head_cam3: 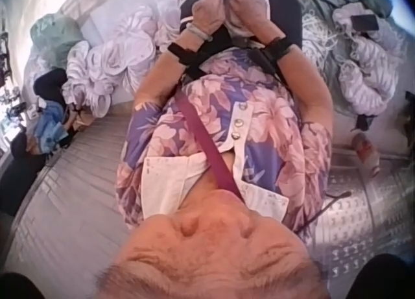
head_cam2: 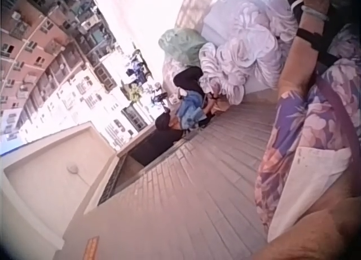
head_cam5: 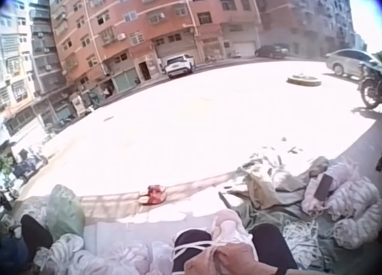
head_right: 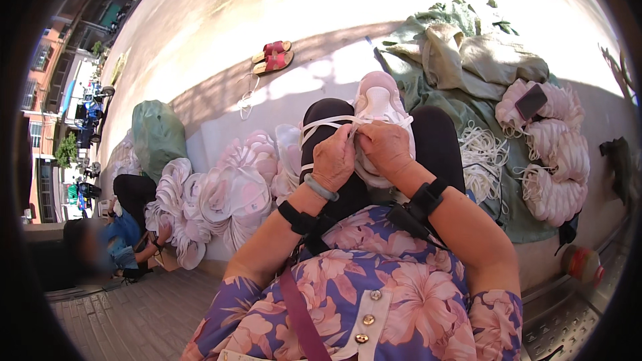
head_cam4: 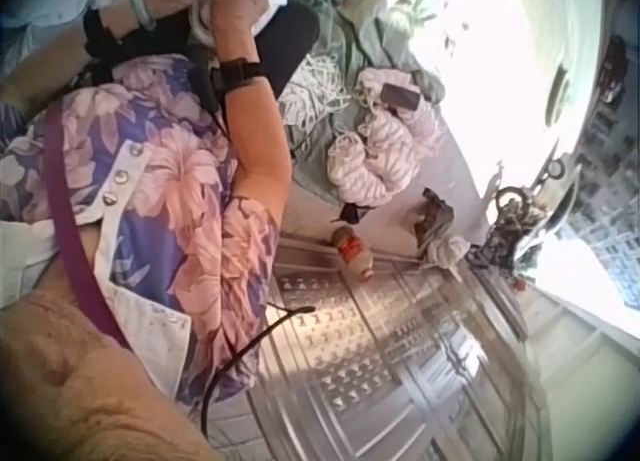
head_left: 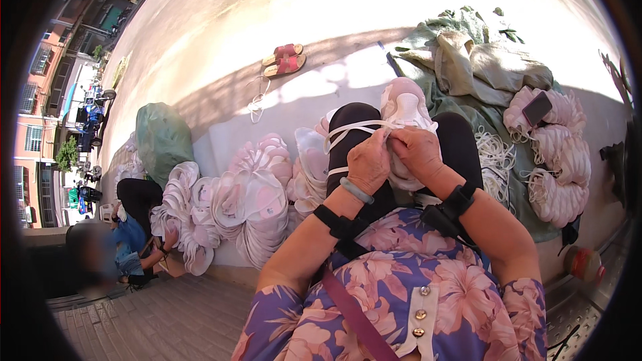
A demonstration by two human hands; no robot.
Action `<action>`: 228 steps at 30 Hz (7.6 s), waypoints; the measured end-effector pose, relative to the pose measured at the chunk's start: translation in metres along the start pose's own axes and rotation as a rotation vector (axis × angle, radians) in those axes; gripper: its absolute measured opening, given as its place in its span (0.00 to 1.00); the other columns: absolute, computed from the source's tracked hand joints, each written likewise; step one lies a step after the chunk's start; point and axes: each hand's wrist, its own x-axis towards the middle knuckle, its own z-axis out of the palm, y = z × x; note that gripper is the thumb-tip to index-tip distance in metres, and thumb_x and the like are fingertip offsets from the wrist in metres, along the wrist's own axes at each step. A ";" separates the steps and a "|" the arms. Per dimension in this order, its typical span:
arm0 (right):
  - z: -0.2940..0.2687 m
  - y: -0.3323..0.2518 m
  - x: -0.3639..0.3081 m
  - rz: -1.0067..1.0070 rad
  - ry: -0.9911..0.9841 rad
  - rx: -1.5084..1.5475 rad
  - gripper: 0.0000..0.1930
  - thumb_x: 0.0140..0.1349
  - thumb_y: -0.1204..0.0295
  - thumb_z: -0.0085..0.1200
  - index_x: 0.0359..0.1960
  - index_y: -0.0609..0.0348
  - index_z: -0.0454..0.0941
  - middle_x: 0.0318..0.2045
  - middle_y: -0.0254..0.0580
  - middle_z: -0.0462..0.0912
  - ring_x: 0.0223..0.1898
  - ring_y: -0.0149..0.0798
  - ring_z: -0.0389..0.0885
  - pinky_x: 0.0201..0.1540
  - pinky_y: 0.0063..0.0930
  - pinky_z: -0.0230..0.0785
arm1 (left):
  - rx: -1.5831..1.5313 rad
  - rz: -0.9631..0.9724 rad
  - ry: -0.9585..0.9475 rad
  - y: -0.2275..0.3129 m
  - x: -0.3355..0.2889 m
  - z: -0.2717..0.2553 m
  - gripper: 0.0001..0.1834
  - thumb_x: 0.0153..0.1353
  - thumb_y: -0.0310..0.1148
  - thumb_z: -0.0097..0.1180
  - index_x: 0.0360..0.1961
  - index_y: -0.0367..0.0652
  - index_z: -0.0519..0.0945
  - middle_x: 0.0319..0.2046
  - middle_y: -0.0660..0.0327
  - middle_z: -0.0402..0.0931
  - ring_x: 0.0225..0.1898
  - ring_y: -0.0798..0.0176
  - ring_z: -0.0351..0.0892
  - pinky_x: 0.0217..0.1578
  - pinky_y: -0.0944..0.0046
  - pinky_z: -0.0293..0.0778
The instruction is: The person is lacing white and pink sneakers.
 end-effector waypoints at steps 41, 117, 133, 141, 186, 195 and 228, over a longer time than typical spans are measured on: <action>-0.208 -0.036 -0.059 -0.412 0.216 0.005 0.05 0.44 0.80 0.54 0.24 0.58 0.73 0.15 0.35 0.69 0.16 0.39 0.67 0.23 0.30 0.56 | -0.740 0.295 -0.539 0.135 0.049 -0.036 0.08 0.60 0.31 0.50 0.33 0.36 0.75 0.31 0.60 0.75 0.33 0.65 0.74 0.35 0.67 0.69; -0.035 0.033 -0.020 -0.402 0.153 -0.305 0.08 0.47 0.72 0.47 0.30 0.59 0.71 0.44 0.47 0.70 0.46 0.45 0.70 0.39 0.33 0.67 | 0.273 0.344 -0.205 0.004 0.026 0.007 0.06 0.46 0.29 0.52 0.24 0.37 0.75 0.49 0.48 0.65 0.53 0.44 0.62 0.53 0.48 0.56; -0.026 0.043 -0.022 -0.369 0.254 -0.227 0.06 0.46 0.74 0.48 0.27 0.61 0.72 0.41 0.48 0.73 0.43 0.46 0.73 0.39 0.35 0.68 | 0.227 0.288 -0.152 0.015 0.028 0.017 0.09 0.45 0.26 0.51 0.31 0.39 0.76 0.46 0.48 0.68 0.50 0.44 0.66 0.46 0.53 0.65; -0.022 0.037 -0.021 -0.272 0.242 -0.134 0.05 0.46 0.76 0.49 0.27 0.59 0.73 0.40 0.45 0.73 0.43 0.46 0.73 0.39 0.34 0.67 | 0.152 0.279 -0.107 0.003 0.027 0.018 0.07 0.45 0.27 0.53 0.28 0.39 0.76 0.43 0.49 0.71 0.45 0.47 0.69 0.44 0.55 0.67; -0.079 0.061 -0.034 -0.100 0.103 -0.143 0.14 0.50 0.77 0.47 0.40 0.57 0.70 0.39 0.43 0.74 0.46 0.46 0.69 0.52 0.42 0.56 | 0.193 0.277 -0.048 0.032 0.029 -0.022 0.07 0.37 0.26 0.54 0.23 0.38 0.76 0.49 0.49 0.68 0.53 0.45 0.63 0.54 0.52 0.56; -0.065 0.055 -0.024 -0.213 -0.037 -0.252 0.07 0.49 0.78 0.45 0.30 0.55 0.73 0.24 0.35 0.74 0.35 0.39 0.73 0.56 0.47 0.53 | 0.045 0.322 -0.130 0.034 0.015 -0.022 0.12 0.39 0.23 0.53 0.30 0.39 0.74 0.46 0.49 0.69 0.50 0.46 0.67 0.52 0.54 0.59; -0.064 0.061 -0.027 -0.132 -0.002 -0.016 0.09 0.51 0.72 0.51 0.36 0.54 0.74 0.29 0.37 0.76 0.38 0.41 0.74 0.55 0.45 0.53 | -0.014 -0.331 -0.316 -0.040 0.071 -0.022 0.07 0.53 0.32 0.52 0.28 0.40 0.80 0.30 0.60 0.77 0.32 0.65 0.75 0.37 0.67 0.67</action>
